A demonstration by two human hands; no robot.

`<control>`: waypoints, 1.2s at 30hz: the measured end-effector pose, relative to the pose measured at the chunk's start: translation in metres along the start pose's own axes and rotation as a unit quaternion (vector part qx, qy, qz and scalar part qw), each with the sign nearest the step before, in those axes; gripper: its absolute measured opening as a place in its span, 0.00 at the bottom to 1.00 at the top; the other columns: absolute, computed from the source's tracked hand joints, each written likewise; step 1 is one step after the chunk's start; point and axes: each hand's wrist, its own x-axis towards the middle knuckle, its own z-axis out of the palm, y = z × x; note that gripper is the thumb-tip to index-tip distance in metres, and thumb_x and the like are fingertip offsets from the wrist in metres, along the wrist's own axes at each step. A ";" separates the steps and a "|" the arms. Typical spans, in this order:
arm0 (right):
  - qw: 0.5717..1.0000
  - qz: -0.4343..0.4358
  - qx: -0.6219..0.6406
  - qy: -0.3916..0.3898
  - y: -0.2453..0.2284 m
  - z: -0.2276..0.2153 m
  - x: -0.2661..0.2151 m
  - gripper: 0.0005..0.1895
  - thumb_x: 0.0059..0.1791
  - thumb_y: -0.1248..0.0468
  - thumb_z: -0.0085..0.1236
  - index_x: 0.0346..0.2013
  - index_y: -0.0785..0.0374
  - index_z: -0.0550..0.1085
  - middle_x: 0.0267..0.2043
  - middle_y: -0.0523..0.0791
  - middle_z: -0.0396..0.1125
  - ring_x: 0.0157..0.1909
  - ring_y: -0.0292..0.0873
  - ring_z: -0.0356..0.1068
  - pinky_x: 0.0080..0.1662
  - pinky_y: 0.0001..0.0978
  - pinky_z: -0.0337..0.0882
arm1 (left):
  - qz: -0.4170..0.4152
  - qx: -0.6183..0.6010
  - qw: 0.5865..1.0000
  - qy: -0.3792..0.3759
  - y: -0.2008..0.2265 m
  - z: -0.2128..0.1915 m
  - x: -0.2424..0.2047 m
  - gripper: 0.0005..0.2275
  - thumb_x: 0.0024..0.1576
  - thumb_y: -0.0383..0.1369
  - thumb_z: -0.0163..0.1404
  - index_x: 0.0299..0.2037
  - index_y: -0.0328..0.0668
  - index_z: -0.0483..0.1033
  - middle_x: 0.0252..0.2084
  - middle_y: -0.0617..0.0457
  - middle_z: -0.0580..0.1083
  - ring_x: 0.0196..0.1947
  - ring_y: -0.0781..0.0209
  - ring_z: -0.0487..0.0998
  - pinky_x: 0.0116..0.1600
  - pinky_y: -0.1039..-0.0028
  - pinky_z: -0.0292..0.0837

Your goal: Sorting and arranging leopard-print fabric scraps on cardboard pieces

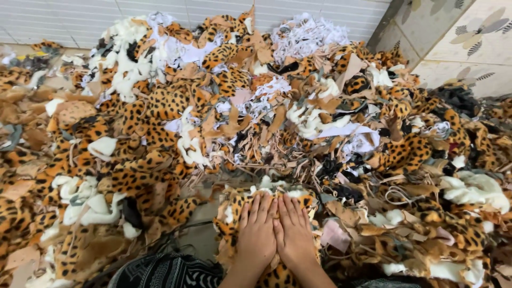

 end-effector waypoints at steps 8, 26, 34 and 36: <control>1.000 0.002 -0.019 0.001 0.001 -0.004 0.000 0.34 0.57 0.46 0.20 0.76 0.57 0.47 0.80 0.43 0.39 0.80 0.41 0.31 0.73 0.39 0.30 | -0.027 -0.094 0.981 -0.168 0.006 -0.025 0.015 0.26 0.67 0.46 0.23 0.75 0.53 0.42 0.79 0.57 0.39 0.78 0.57 0.33 0.77 0.58 0.21; 0.995 -0.058 -0.030 -0.080 -0.082 -0.116 0.102 0.28 0.56 0.48 0.30 0.69 0.48 0.63 0.73 0.37 0.57 0.75 0.40 0.52 0.73 0.53 0.34 | -0.090 -0.261 0.955 -0.108 -0.060 -0.097 0.117 0.24 0.63 0.34 0.39 0.69 0.34 0.60 0.70 0.42 0.62 0.70 0.45 0.60 0.75 0.47 0.39; 0.989 -0.089 0.019 -0.119 -0.072 -0.067 0.282 0.34 0.54 0.46 0.46 0.73 0.53 0.59 0.74 0.48 0.52 0.73 0.54 0.55 0.69 0.51 0.55 | -0.198 -0.192 0.955 -0.111 -0.187 0.000 0.218 0.26 0.54 0.37 0.51 0.65 0.42 0.68 0.70 0.39 0.62 0.67 0.36 0.63 0.65 0.39 0.53; 0.989 -0.108 0.086 -0.051 -0.071 -0.072 0.316 0.42 0.52 0.44 0.56 0.71 0.70 0.59 0.70 0.68 0.52 0.73 0.68 0.50 0.71 0.56 0.50 | -0.324 -0.222 0.910 -0.134 -0.238 0.012 0.239 0.34 0.63 0.47 0.48 0.77 0.49 0.46 0.78 0.39 0.44 0.75 0.29 0.48 0.73 0.38 0.42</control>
